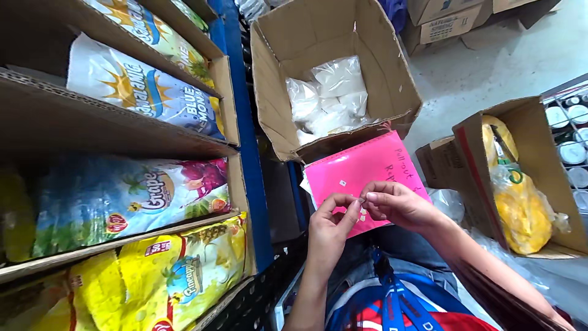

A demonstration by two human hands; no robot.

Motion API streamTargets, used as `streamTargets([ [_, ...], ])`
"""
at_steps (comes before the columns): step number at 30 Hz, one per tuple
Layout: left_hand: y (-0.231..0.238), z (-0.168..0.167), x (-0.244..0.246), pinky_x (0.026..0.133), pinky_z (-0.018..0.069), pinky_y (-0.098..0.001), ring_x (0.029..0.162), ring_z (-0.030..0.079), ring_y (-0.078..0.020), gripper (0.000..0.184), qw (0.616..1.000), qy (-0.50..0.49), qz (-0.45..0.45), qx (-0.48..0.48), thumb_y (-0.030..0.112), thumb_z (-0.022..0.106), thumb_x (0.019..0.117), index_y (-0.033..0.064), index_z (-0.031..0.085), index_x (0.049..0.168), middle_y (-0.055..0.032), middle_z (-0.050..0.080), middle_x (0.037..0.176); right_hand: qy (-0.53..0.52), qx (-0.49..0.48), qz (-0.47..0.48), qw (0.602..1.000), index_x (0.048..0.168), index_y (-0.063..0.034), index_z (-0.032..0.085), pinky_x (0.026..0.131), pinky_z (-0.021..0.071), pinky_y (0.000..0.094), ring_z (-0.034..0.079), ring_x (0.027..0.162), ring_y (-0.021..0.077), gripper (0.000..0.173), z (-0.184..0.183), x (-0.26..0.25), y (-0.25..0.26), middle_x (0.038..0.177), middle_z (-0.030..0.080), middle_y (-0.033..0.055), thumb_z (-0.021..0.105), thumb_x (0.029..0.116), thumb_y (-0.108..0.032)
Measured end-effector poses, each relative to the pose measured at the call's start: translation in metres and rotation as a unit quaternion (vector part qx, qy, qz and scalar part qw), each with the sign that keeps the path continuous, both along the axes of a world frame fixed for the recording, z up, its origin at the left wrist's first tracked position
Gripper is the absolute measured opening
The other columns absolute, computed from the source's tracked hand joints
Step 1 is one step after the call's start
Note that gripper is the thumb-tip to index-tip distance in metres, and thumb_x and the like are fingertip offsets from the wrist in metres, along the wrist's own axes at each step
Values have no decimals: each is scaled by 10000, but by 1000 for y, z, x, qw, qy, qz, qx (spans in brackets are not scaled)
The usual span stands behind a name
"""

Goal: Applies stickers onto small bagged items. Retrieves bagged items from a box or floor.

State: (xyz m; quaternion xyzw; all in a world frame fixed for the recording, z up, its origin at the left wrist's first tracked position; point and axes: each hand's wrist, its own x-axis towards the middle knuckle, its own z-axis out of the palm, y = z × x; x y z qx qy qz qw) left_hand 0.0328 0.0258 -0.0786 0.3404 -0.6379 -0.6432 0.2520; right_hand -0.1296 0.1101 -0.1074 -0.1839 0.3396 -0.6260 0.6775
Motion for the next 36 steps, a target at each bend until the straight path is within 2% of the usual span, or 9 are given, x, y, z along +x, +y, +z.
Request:
streamTargets([
  [3, 0, 3, -1, 649, 558, -159, 735, 648, 6, 61, 1000, -3, 5, 3, 74, 647, 955, 37, 685, 984, 39, 696, 913, 16, 9, -10, 1000, 942, -144, 703, 597, 455, 140, 555, 635, -40, 168, 4, 0, 1, 825, 694, -79, 557, 1012, -101],
  [8, 3, 10, -3, 642, 569, -158, 739, 657, 7, 53, 1000, -12, 17, -24, 54, 649, 934, 28, 679, 969, 23, 694, 934, 62, 8, -45, 997, 938, -120, 711, 597, 459, 126, 565, 638, -55, 138, 9, 1, 1, 829, 711, -81, 597, 981, -56],
  [14, 8, 15, -5, 659, 571, -142, 751, 656, 16, 73, 996, -13, 28, -84, 63, 669, 919, 6, 692, 960, 9, 690, 935, 140, -3, -91, 986, 951, -112, 700, 663, 505, 134, 615, 716, -46, 103, 15, 7, 4, 848, 709, -93, 617, 981, -58],
  [19, 10, 17, -5, 662, 577, -144, 774, 667, 9, 77, 995, -15, 23, -94, 67, 669, 921, 7, 699, 959, 0, 691, 942, 130, -9, -96, 987, 941, -117, 702, 659, 507, 136, 617, 711, -43, 105, 15, 8, 5, 842, 710, -93, 624, 978, -58],
  [24, 7, 21, -5, 640, 576, -153, 728, 656, 12, 66, 997, -12, 17, -69, 66, 664, 929, 18, 693, 965, 25, 695, 931, 113, -23, -67, 991, 981, -101, 732, 680, 524, 148, 635, 739, -34, 145, 17, 0, 8, 908, 739, -68, 597, 992, -50],
  [33, 11, 22, -6, 684, 569, -135, 806, 665, 10, 93, 990, -20, 9, -137, 75, 677, 913, -5, 706, 948, -22, 694, 953, 219, -20, -80, 972, 963, -73, 718, 706, 549, 141, 656, 758, -33, 97, 30, -5, 13, 866, 725, -86, 638, 959, -18],
  [36, 13, 21, -6, 700, 575, -139, 823, 670, 4, 91, 988, -18, 4, -154, 75, 676, 916, -4, 703, 951, -28, 697, 962, 244, -13, -96, 965, 954, -83, 705, 679, 529, 129, 636, 740, -49, 90, 32, -2, 14, 852, 710, -98, 642, 944, -19],
])
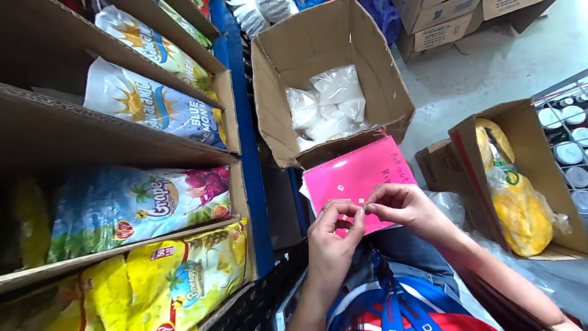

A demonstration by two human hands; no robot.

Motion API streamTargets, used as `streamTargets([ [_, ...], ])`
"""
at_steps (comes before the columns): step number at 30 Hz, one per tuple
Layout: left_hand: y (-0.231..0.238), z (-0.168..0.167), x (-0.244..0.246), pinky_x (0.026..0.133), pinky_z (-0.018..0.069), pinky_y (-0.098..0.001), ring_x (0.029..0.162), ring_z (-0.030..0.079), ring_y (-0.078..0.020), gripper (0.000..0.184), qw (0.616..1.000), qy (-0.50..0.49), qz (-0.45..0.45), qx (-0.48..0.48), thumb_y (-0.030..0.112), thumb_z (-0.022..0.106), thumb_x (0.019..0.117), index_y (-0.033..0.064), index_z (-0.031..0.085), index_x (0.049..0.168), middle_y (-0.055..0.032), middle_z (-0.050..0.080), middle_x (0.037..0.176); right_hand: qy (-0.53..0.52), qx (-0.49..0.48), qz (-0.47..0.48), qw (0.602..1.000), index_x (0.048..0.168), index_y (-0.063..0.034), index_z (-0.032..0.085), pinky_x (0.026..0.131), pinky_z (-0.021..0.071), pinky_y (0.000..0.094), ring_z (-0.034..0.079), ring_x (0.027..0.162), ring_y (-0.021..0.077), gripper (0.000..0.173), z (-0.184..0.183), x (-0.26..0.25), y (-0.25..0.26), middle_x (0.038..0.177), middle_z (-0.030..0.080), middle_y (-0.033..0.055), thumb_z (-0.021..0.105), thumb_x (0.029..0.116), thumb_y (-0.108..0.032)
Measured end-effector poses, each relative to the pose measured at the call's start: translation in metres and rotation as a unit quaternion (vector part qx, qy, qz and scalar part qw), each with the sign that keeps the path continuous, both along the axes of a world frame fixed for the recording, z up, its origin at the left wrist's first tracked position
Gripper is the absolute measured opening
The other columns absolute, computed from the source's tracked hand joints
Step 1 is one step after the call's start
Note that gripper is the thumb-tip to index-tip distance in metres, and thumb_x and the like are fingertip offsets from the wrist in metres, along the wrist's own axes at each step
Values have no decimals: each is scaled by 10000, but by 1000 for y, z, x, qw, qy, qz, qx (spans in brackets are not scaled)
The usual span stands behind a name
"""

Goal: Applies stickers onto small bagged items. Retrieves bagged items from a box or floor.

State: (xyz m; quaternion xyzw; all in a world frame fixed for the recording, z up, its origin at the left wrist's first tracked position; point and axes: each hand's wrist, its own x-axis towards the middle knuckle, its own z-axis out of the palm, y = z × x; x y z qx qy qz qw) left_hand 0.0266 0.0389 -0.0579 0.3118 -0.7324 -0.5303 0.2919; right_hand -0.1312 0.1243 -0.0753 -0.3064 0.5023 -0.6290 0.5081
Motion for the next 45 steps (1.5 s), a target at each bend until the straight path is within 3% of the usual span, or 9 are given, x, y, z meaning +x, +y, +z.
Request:
streamTargets([
  [6, 3, -2, -4, 724, 572, -134, 866, 673, -4, 93, 998, -14, 14, -64, 78, 679, 907, -9, 703, 929, -52, 694, 966, 70, 0, -68, 995, 926, -67, 701, 627, 475, 99, 567, 680, -79, 72, -2, 12, 0, 796, 658, -111, 639, 908, -36],
  [29, 1, -3, -12, 725, 558, -118, 861, 661, 9, 118, 994, -31, 35, -99, 117, 685, 905, 6, 714, 934, -39, 686, 946, 101, -14, -119, 988, 947, -34, 718, 677, 519, 124, 611, 727, -47, 80, -5, 16, 0, 863, 694, -58, 643, 926, -48],
  [33, 2, -7, -14, 785, 515, -130, 956, 625, -53, 150, 976, -19, 51, -212, 138, 707, 911, 22, 694, 1006, -80, 664, 1012, 93, -18, -166, 982, 960, -15, 720, 690, 544, 137, 630, 741, -27, 86, -5, 19, -2, 890, 702, -34, 639, 934, -31],
  [36, 4, -4, -16, 900, 433, -162, 1039, 555, -86, 85, 955, -26, 62, -288, 183, 706, 925, 109, 714, 967, -35, 618, 1016, 105, -36, -198, 974, 970, -12, 727, 700, 549, 146, 637, 755, -21, 94, -6, 20, -3, 906, 712, -23, 638, 943, -28],
  [45, 6, -2, -27, 941, 419, -193, 1047, 555, -123, 79, 935, -43, 88, -341, 165, 719, 917, 98, 753, 940, -50, 632, 993, 182, -98, -234, 950, 968, 21, 742, 745, 553, 142, 652, 822, -7, 100, -7, 22, -1, 930, 718, 18, 662, 925, -20],
])
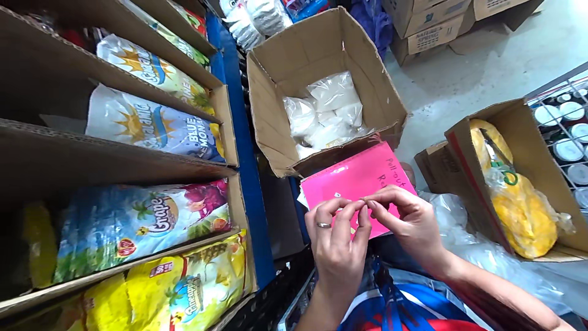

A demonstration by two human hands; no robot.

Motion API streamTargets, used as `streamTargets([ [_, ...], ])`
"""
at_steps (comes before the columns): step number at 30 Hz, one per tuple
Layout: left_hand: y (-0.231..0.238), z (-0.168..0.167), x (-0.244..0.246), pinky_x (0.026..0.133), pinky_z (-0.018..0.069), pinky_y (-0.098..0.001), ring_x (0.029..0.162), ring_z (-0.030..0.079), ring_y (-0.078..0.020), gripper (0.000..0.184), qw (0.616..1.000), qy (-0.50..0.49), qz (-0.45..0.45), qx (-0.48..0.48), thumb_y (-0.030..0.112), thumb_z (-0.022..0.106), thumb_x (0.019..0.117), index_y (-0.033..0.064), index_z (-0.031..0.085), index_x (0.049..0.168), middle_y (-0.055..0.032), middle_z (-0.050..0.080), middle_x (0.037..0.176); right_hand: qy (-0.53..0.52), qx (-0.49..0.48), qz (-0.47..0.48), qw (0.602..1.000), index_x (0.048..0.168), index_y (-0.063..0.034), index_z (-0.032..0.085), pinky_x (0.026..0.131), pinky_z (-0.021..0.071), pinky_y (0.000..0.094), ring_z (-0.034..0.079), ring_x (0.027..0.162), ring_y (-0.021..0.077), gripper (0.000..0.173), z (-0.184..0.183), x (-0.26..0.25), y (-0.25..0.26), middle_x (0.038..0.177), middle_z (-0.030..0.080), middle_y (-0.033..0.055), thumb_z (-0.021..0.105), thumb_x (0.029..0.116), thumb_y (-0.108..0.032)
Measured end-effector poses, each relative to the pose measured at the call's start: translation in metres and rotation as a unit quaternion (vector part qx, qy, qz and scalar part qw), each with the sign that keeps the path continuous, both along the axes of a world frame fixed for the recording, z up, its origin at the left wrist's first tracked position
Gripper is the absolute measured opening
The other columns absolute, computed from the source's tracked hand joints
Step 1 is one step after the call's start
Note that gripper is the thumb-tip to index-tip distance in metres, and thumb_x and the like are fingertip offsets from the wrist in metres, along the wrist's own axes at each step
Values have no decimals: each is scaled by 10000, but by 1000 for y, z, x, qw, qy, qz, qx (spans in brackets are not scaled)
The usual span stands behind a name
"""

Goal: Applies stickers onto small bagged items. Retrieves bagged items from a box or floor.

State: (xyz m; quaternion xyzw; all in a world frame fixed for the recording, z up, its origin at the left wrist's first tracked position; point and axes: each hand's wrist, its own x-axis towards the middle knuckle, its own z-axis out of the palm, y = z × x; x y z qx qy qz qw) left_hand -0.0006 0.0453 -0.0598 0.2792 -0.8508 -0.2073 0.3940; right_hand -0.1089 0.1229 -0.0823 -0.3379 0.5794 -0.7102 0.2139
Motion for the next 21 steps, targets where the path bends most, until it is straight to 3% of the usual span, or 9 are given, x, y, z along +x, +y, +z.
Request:
streamTargets([
  [11, -11, -4, -7, 961, 406, -200, 1044, 552, -141, 92, 999, -7, -27, -27, 193, 688, 913, 107, 668, 889, -39, 617, 964, 23, 3, 3, 1000, 958, 20, 747, 792, 537, 131, 648, 864, -11, 96, 0, -5, -1, 921, 716, 22, 676, 915, -27],
  [15, -17, -7, -7, 935, 419, -170, 1055, 554, -98, 91, 996, 32, -49, 72, 184, 679, 890, 93, 671, 893, -32, 629, 980, 12, 6, 11, 1000, 959, 11, 747, 786, 550, 140, 655, 857, -8, 95, -1, -8, -4, 922, 719, 16, 672, 916, -28],
  [21, -41, -7, -1, 863, 528, -150, 1023, 613, 2, 86, 964, 111, -65, 232, 173, 669, 915, 89, 687, 913, 39, 653, 1039, 36, 35, -10, 999, 990, 5, 730, 768, 566, 165, 668, 848, 0, 120, -6, -29, -17, 952, 725, 12, 630, 953, -48],
])
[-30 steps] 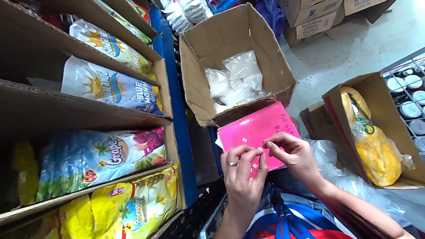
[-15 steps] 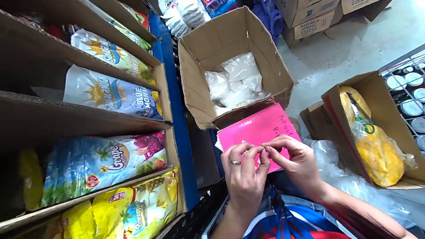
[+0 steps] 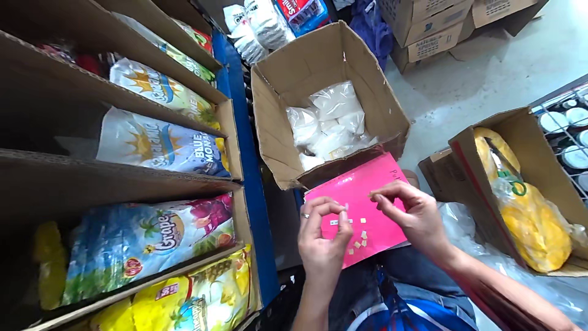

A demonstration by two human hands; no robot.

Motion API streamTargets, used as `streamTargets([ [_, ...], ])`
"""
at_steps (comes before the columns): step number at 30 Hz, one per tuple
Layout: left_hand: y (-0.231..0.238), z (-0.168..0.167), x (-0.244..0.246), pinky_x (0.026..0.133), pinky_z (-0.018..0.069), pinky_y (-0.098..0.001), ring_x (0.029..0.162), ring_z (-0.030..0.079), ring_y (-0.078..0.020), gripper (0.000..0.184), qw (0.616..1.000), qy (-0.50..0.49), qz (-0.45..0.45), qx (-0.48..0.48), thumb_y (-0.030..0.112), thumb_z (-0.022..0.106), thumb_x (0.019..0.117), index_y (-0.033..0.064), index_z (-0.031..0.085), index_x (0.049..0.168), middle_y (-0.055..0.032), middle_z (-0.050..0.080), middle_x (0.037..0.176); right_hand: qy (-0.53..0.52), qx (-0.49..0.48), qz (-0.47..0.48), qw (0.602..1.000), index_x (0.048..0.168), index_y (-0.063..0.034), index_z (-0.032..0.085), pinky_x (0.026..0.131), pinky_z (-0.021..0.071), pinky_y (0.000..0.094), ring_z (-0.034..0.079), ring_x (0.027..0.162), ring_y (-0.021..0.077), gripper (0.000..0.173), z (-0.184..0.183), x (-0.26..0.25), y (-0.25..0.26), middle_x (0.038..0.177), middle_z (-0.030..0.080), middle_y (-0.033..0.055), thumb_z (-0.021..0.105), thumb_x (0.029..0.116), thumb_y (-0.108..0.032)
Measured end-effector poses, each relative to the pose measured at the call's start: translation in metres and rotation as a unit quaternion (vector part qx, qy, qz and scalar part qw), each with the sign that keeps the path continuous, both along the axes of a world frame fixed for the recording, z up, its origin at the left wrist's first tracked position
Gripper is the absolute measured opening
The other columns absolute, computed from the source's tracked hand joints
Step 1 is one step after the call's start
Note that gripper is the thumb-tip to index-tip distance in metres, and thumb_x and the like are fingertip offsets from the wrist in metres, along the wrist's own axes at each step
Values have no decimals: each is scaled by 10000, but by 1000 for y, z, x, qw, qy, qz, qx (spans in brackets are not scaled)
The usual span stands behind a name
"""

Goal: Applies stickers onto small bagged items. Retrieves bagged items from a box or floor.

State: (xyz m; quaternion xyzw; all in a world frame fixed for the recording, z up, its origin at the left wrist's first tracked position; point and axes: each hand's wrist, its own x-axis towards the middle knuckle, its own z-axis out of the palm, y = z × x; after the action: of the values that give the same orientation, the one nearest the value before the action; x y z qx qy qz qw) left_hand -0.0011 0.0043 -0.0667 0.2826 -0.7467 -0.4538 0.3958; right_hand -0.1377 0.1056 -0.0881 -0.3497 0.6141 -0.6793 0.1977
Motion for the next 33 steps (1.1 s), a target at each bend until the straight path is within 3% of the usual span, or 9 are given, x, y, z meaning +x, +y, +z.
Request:
streamTargets([
  [3, -33, -5, 1, 842, 549, -176, 975, 626, 9, 98, 999, 14, 14, 28, 169, 643, 951, 80, 675, 926, 68, 653, 1026, 94, 51, -39, 993, 994, -5, 732, 799, 565, 197, 676, 849, 26, 143, -8, -33, -20, 935, 727, 36, 629, 965, -101],
  [9, -114, -26, -25, 777, 529, -159, 877, 618, 16, 114, 991, -48, 107, 67, 63, 597, 936, -28, 646, 983, -8, 639, 989, 255, 192, -31, 947, 1054, 58, 718, 770, 580, 469, 687, 836, 307, 170, -37, -121, -93, 1001, 690, 209, 647, 966, -69],
  [11, -142, -36, -36, 796, 515, -182, 898, 616, -23, 152, 984, -102, 130, 69, 57, 608, 952, -72, 661, 1012, -91, 648, 1020, 284, 297, 27, 911, 1056, 84, 697, 840, 547, 588, 683, 945, 416, 193, -45, -145, -119, 1063, 677, 260, 607, 991, -73],
  [14, -178, -57, -48, 839, 511, -254, 953, 628, -127, 189, 970, -177, 144, 79, 67, 618, 974, -92, 673, 1062, -179, 653, 1073, 293, 495, 139, 806, 1075, 121, 673, 890, 494, 680, 633, 1082, 520, 195, -50, -164, -155, 1157, 643, 327, 622, 977, -40],
  [16, -196, -77, -51, 872, 515, -293, 991, 638, -175, 207, 964, -207, 147, 82, 76, 621, 973, -92, 678, 1080, -202, 661, 1081, 280, 585, 198, 735, 1104, 123, 663, 904, 487, 682, 623, 1132, 522, 191, -51, -169, -179, 1183, 646, 331, 593, 994, -18],
  [18, -204, -91, -51, 909, 506, -333, 1029, 638, -208, 219, 956, -231, 148, 103, 80, 618, 978, -96, 672, 1097, -215, 663, 1104, 268, 628, 226, 694, 1144, 120, 655, 924, 477, 677, 611, 1168, 514, 214, -58, -173, -204, 1219, 643, 321, 567, 1010, -21],
  [21, -204, -95, -51, 910, 512, -355, 1028, 639, -228, 217, 948, -264, 141, 110, 73, 628, 965, -100, 676, 1086, -215, 666, 1095, 286, 639, 229, 676, 1132, 127, 659, 912, 480, 682, 613, 1163, 516, 213, -87, -180, -246, 1219, 642, 326, 593, 979, -6],
  [26, -191, -102, -47, 900, 525, -451, 1037, 658, -289, 196, 930, -330, 101, 126, 89, 653, 936, -64, 707, 1046, -209, 680, 1101, 328, 601, 297, 665, 1319, 100, 569, 969, 446, 687, 575, 1232, 516, 326, -129, -176, -322, 1322, 596, 323, 538, 1015, -16],
  [33, -185, -112, -43, 667, 593, -271, 784, 691, -122, 151, 940, -285, 131, 134, 94, 659, 902, -25, 711, 979, -149, 671, 1062, 346, 595, 427, 586, 1228, 112, 636, 1000, 423, 690, 557, 1260, 493, 332, -197, -144, -387, 1319, 600, 313, 631, 999, -128],
])
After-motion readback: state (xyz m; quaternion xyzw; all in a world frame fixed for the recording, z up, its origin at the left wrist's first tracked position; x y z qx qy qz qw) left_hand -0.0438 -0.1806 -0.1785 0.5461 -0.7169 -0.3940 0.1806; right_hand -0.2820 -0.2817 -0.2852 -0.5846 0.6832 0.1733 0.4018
